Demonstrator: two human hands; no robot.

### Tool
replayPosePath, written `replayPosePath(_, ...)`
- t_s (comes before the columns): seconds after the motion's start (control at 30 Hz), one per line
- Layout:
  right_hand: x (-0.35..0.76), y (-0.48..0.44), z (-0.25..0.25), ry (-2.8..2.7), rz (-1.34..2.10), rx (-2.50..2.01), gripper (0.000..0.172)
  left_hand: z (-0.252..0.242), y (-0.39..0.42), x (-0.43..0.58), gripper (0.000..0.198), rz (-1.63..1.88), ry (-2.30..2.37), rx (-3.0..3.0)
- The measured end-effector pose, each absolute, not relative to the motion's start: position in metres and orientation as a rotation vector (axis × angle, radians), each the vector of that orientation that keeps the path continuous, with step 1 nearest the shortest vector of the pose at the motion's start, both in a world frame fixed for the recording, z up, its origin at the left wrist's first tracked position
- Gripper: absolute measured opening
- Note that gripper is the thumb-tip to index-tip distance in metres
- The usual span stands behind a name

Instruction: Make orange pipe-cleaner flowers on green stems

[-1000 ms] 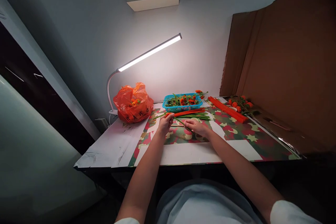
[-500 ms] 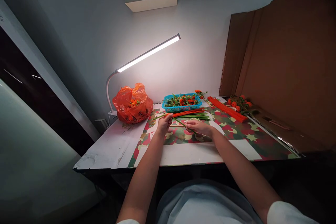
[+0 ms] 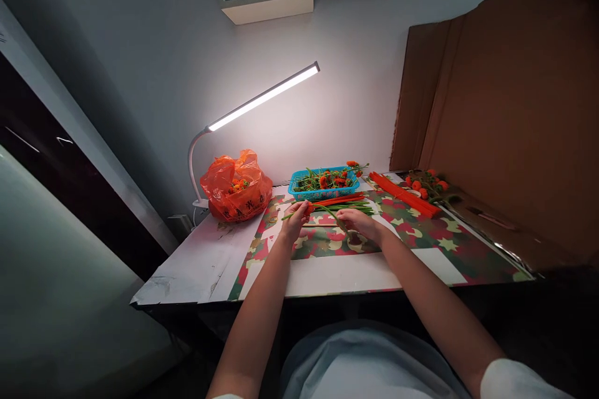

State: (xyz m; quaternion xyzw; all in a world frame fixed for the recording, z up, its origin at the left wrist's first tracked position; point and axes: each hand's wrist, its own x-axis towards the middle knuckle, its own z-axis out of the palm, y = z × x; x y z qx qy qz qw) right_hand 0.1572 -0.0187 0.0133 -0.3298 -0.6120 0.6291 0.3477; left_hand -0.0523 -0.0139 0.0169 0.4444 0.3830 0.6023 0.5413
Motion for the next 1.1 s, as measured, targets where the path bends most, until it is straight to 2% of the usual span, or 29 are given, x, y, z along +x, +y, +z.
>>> replayPosePath(0.13, 0.151, -0.02, 0.012, -1.582, 1.545, -0.886, 0.034, 0.014, -0.019, -0.046, 0.039, 1.349, 0.884, 1.175)
replayPosePath(0.33, 0.133, -0.025, 0.007, -1.599, 1.234, -0.822, 0.039, 0.01, -0.025, -0.037, 0.029, 1.224, 0.77, 1.253)
replayPosePath(0.6, 0.128, -0.023, 0.002, -1.444, 1.082, -0.856, 0.037, 0.011, -0.023, -0.035, 0.038, 1.308, 0.756, 1.101)
replayPosePath(0.83, 0.13, -0.023, 0.003, -1.276, 1.29, -0.778, 0.043, 0.014, -0.026, -0.034, 0.038, 1.331, 0.777, 1.066)
replayPosePath(1.1, 0.132, -0.029, 0.004, -1.191, 1.556, -0.822, 0.037, 0.007, -0.026, -0.032, 0.037, 1.274, 0.748, 1.169)
